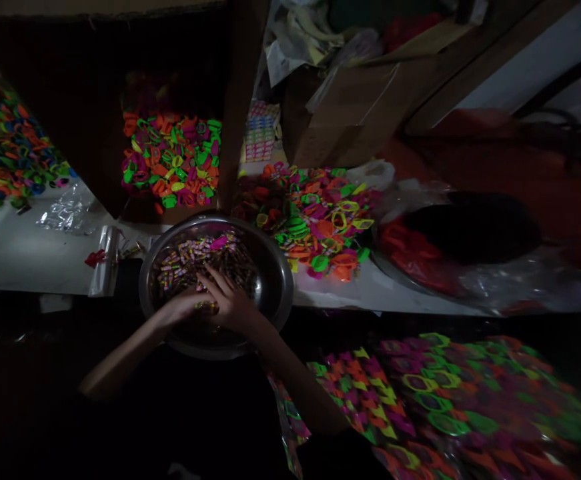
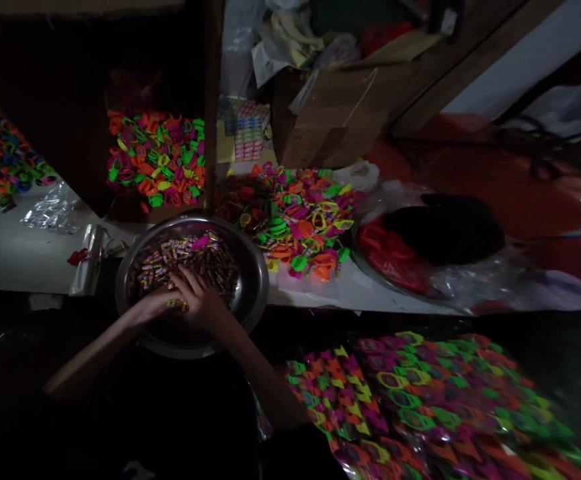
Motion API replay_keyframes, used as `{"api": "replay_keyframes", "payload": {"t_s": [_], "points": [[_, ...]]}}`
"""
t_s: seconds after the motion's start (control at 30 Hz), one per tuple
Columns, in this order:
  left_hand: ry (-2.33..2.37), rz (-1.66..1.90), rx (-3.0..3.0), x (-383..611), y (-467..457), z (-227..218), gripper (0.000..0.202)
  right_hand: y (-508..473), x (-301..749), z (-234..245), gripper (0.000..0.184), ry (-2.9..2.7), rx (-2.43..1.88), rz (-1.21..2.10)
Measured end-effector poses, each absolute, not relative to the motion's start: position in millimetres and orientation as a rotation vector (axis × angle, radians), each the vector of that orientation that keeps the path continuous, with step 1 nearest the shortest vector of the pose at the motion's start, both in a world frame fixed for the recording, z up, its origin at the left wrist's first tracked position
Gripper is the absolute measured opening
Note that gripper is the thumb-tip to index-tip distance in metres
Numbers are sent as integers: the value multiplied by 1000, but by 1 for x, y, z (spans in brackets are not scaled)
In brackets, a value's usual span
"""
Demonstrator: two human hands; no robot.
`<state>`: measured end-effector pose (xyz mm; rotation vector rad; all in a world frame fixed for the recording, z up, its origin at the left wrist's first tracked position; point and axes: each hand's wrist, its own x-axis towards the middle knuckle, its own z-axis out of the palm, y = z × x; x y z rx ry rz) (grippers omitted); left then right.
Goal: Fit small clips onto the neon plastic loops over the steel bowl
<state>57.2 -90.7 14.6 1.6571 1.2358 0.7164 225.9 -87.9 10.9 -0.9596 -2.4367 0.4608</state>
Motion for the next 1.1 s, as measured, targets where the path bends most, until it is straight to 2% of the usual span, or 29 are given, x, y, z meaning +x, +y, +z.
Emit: {"api": "replay_keyframes", "payload": {"t_s": [0.17, 0.33, 0.47, 0.6, 0.67, 0.8, 0.93, 1.0, 1.1], "points": [[1109, 712, 1388, 60, -86, 3, 27, -86, 221, 14, 57, -2385, -956, 545], [1171, 717, 1291, 66, -85, -11, 29, -87, 213, 12, 67, -2362, -894, 569], [1176, 677, 1303, 70, -86, -8, 21, -85, 213, 8, 62, -2330, -864, 624], [1169, 726, 1345, 74, -88, 3, 30, -82, 224, 10, 99, -2134, -908, 913], [1220, 907, 1419, 75, -90, 7, 44, -80, 229, 13, 105, -1950, -1003, 1120], [1208, 1133, 1559, 78, -96, 9, 70, -82, 234, 20, 83, -1821, -1026, 1482], [1075, 1097, 1663, 81, -98, 0, 88, -84, 233, 25, 83, -1768, -1021, 1489], [1035, 1089, 1674, 83, -98, -3, 92, -82, 235, 26, 80, -1816, -1002, 1469], [1043, 1136, 1676, 84, -96, -5, 82, -76, 239, 28, 55, -1868, -1008, 1451]]}}
